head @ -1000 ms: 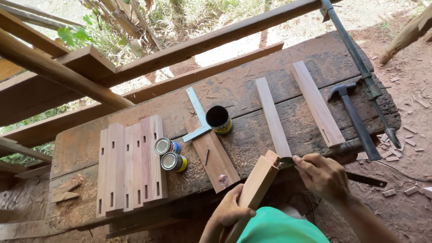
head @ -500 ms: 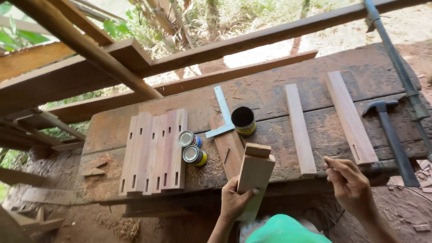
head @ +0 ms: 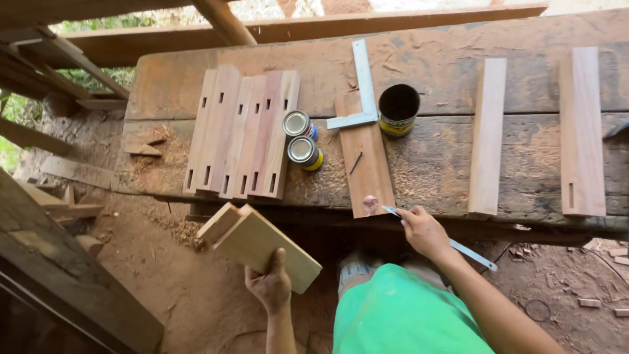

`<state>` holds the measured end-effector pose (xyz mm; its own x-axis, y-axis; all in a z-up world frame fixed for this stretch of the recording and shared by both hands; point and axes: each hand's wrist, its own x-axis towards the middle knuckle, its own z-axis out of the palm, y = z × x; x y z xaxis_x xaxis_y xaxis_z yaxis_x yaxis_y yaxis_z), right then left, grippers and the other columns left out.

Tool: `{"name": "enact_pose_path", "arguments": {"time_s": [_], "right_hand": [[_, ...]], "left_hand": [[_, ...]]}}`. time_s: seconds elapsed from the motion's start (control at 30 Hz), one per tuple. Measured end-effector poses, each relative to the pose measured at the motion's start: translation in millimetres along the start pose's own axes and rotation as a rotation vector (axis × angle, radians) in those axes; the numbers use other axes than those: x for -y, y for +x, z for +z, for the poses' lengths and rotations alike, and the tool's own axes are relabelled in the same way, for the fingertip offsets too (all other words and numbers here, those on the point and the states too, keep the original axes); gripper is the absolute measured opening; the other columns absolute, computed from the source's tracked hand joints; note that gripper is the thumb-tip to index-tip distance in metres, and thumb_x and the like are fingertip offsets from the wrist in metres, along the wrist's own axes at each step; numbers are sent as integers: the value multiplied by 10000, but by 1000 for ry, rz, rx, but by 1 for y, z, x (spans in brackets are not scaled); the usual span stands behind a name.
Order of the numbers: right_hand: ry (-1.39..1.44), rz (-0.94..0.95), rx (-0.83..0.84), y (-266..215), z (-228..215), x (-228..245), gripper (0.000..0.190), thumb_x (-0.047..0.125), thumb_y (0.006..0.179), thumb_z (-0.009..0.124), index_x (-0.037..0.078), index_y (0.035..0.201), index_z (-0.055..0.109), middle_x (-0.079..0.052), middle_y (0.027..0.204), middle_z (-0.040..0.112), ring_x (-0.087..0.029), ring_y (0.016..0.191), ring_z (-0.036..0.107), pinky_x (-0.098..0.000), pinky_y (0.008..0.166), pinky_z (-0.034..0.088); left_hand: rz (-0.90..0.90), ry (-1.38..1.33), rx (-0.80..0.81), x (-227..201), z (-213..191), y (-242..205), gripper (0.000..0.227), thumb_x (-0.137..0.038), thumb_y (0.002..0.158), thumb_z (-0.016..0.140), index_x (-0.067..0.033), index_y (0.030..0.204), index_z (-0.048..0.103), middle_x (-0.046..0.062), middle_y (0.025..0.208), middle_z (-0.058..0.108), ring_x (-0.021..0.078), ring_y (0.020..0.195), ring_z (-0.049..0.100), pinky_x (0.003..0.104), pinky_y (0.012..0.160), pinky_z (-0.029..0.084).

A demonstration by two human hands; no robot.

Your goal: The person applies glue to the ends of wooden planks and joins them to form a rectangular frame. They then use a hammer and a metal bar to press the joints together. The person works at a wooden workbench in a workshop setting.

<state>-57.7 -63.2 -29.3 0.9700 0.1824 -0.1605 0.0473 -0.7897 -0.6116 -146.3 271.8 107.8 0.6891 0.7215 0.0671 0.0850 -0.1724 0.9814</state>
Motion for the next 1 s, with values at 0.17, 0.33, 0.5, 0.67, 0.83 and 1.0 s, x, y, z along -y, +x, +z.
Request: {"name": "enact_pose_path", "arguments": {"time_s": [0.17,0.33,0.5,0.67,0.83,1.0], "right_hand": [[-395,-74,-139,20,46,21,314,240,900,621,256,1204,700,-4,1048,696,-286,782,702,-413,689,572],[-482,-32,-97,32,49,35,372,234,896,600,282,1255,686,29,1155,710,-269,875,712,-397,758,585],[-510,30,-51,32,57,32,331,244,906,588,282,1220,686,79,1252,695,-270,896,727,-402,779,597],[-395,182,173,37,56,30,346,286,937,517,307,1242,679,133,1361,617,-289,1015,706,-426,858,571],[-388,209,241,41,52,37,406,188,913,467,343,1221,681,117,1340,617,-265,1027,692,-414,845,556],[122,183,133,38,21,72,326,112,900,569,142,1168,752,40,1350,669,-243,1164,653,-326,961,511]], "left_hand": [[-93,6,-105,6,-51,11,255,-91,858,797,-3,1064,674,90,925,728,162,762,677,245,725,563],[-155,45,-131,15,-79,27,282,-81,857,785,19,1087,655,117,942,722,187,781,685,260,732,567],[-197,53,-126,17,-93,46,286,-75,850,791,9,1085,651,113,940,717,189,779,682,259,730,568],[-151,11,-47,22,-91,60,308,-192,832,820,-41,1048,661,85,882,719,182,738,702,254,698,616],[-127,-110,105,36,-64,64,202,-154,852,797,-72,973,658,32,828,702,115,686,617,229,647,533],[-13,-170,262,30,-30,62,208,-28,858,775,-81,864,573,-17,756,596,84,625,470,236,569,445]]}}
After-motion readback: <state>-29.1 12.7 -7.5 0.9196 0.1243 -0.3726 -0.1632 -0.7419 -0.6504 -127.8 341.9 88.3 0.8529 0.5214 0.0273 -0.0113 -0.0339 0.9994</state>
